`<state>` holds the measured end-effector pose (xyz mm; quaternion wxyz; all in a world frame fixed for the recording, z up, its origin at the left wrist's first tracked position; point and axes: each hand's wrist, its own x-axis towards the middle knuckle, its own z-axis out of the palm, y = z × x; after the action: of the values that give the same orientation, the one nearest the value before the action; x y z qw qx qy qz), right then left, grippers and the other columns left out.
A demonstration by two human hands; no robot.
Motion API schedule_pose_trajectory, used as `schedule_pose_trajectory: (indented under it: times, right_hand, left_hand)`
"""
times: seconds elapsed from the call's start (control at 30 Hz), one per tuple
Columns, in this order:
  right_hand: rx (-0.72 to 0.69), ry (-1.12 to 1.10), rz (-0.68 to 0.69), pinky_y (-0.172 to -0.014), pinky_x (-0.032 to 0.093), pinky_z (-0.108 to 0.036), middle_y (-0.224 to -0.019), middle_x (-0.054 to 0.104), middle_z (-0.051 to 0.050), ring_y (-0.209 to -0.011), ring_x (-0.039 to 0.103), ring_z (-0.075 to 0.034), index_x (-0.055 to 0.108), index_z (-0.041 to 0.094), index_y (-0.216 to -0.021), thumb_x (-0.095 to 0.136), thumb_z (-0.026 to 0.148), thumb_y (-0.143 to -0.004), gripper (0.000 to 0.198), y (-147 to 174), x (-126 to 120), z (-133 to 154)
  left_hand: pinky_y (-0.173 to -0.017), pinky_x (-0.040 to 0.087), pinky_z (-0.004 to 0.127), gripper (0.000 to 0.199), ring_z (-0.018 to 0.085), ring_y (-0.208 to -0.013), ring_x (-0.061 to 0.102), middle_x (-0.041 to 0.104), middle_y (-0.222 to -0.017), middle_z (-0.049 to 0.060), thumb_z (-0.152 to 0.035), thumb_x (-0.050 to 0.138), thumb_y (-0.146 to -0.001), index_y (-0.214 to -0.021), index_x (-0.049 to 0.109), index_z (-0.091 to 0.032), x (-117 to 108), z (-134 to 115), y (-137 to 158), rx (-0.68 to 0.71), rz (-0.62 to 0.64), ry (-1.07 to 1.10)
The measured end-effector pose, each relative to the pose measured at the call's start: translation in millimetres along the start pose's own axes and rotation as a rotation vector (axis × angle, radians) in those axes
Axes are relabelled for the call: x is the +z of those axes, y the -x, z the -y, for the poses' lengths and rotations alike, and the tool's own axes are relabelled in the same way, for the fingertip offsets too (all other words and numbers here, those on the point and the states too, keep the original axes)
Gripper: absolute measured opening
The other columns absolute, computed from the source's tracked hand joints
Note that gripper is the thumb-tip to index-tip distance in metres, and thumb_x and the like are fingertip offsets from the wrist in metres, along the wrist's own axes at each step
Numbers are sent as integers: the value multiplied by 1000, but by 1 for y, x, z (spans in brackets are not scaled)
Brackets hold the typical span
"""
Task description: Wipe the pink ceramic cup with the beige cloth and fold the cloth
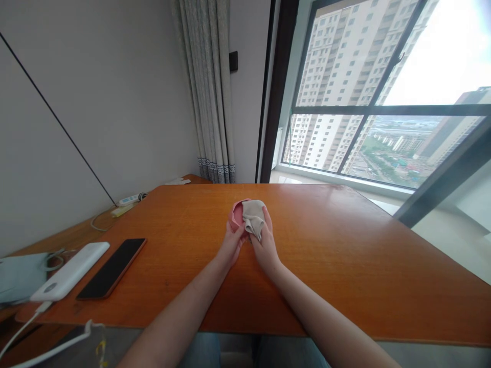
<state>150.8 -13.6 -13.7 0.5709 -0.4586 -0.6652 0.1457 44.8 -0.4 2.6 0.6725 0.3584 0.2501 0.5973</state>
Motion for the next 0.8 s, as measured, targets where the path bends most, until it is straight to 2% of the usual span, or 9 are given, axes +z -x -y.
schedule_pose_trajectory:
  times: [0.1, 0.17, 0.23, 0.3, 0.43, 0.53, 0.63, 0.8]
  right_hand:
    - [-19, 7, -13, -107, 34, -43, -151, 25, -12, -135, 33, -26, 55, 20, -115, 51, 17, -81, 34, -7, -13, -1]
    - [-26, -1, -15, -106, 34, -43, -145, 37, -12, -131, 38, -26, 54, 19, -116, 50, 18, -81, 35, -14, -25, -2]
    - [-27, -39, 17, -105, 36, -42, -135, 50, -12, -125, 45, -25, 54, 19, -118, 49, 19, -80, 38, -21, -36, -3]
    - [-32, -88, 89, -102, 39, -40, -125, 58, -11, -118, 52, -24, 57, 18, -116, 50, 20, -80, 37, -27, -45, -4]
    - [-6, -111, 192, -97, 43, -39, -116, 63, -9, -109, 57, -24, 63, 18, -107, 52, 23, -80, 29, -34, -53, -6]
    - [-14, -85, 226, -97, 43, -39, -116, 63, -9, -109, 57, -24, 63, 19, -107, 51, 25, -82, 28, -33, -49, -8]
    - [-44, -29, 238, -102, 40, -38, -124, 59, -9, -117, 53, -23, 61, 20, -113, 50, 25, -84, 31, -29, -44, -11]
    - [-47, 97, 267, -110, 31, -42, -145, 39, -6, -135, 34, -24, 49, 24, -131, 47, 22, -86, 46, -22, -38, -14]
  left_hand:
    - [-97, 43, 32, 71, 21, -123, 48, 51, -135, 6, -37, 72, -73, -135, 39, -30, -1, -1, 0, -29, 87, 63]
    - [-99, 42, 35, 61, 24, -124, 48, 53, -134, 8, -54, 59, -78, -131, 47, -25, -5, -6, -2, -108, 144, 97]
    - [-97, 44, 38, 64, 27, -122, 50, 56, -129, 10, -66, 44, -81, -127, 52, -21, -9, -11, -4, -223, 177, 106]
    - [-95, 45, 40, 65, 28, -118, 53, 60, -124, 12, -65, 41, -83, -126, 54, -18, -12, -15, -4, -331, 200, 98]
    - [-90, 49, 38, 50, 26, -109, 59, 63, -119, 12, -49, 54, -84, -123, 55, -17, -16, -14, -4, -440, 203, 51]
    - [-86, 51, 35, 44, 26, -105, 62, 64, -117, 12, -43, 57, -83, -118, 60, -16, -17, -12, -4, -441, 129, -12]
    - [-87, 51, 33, 39, 25, -106, 61, 66, -115, 11, -40, 58, -83, -111, 64, -14, -16, -12, -7, -360, 27, -41]
    - [-91, 51, 33, 37, 23, -111, 58, 64, -119, 8, -35, 59, -82, -115, 61, -17, -16, -14, -13, -217, -71, 66]
